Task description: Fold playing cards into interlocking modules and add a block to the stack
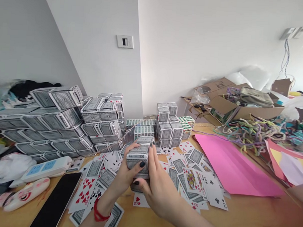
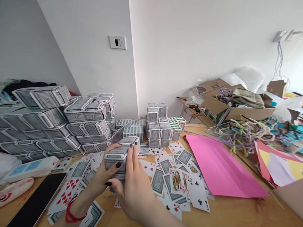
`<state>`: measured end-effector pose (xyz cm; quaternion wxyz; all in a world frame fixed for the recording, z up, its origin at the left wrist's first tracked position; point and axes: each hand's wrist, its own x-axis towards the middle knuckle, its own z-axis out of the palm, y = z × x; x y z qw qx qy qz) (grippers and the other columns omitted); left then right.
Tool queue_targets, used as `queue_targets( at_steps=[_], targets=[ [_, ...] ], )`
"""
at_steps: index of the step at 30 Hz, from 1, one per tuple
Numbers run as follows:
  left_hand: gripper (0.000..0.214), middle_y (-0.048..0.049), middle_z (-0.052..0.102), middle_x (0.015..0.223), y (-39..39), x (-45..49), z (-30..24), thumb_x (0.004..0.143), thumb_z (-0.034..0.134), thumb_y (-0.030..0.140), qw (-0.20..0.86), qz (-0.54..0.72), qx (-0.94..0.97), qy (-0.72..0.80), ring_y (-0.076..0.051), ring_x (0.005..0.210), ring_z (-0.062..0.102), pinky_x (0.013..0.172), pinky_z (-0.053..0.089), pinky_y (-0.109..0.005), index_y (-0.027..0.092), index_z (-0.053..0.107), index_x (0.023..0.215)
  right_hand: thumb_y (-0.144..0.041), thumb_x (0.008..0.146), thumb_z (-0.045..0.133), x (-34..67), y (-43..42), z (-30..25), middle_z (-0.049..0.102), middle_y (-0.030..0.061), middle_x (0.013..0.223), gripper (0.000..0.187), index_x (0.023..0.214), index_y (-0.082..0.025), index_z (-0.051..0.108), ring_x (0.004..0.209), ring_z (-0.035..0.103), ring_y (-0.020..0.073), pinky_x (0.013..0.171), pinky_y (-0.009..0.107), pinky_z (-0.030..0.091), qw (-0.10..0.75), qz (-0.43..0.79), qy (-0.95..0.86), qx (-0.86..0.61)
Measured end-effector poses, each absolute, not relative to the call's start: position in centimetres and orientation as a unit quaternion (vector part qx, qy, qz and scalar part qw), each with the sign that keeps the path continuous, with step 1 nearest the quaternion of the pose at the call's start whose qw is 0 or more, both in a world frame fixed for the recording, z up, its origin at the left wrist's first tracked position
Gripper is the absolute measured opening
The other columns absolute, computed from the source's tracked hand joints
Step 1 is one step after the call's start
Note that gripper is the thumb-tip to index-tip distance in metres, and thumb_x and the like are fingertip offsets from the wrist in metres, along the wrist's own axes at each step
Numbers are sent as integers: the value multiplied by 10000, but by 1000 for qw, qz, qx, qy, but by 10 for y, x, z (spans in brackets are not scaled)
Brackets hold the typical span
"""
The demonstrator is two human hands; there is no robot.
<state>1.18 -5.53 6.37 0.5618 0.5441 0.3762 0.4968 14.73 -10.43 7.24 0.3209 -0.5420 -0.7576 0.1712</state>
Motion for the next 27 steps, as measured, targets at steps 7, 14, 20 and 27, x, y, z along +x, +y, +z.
queue_targets(
  at_steps=[7,14,20,27],
  targets=[
    [608,-63,644,927,-56,5,66,606,651,556,701,504,411,294,-284,864,598,715,480,-378,262,507,1118,-468,839,413,199,-87,106,484,95,1270,507,1299,-256,388,1062,509,268,868,436,427,417,203,-646,-606],
    [559,-71,625,1035,-54,4,69,748,519,521,760,428,398,284,-288,941,579,768,462,-400,255,447,1234,-495,806,468,203,-65,88,582,19,868,454,1182,-241,471,700,536,134,581,243,447,443,519,-569,-459],
    [609,-43,443,1276,-48,-1,68,735,548,518,575,475,564,355,-270,1146,423,843,424,-328,339,341,1279,-450,816,475,194,-67,81,525,34,920,358,1114,-258,426,782,528,160,623,260,462,496,391,-611,-478],
    [286,-20,473,957,-49,-8,63,755,561,446,458,493,649,355,-174,829,488,686,428,-251,264,497,965,-349,857,428,190,-73,80,389,83,1169,231,1070,-262,453,1116,406,215,906,369,384,504,245,-730,-391]
  ],
)
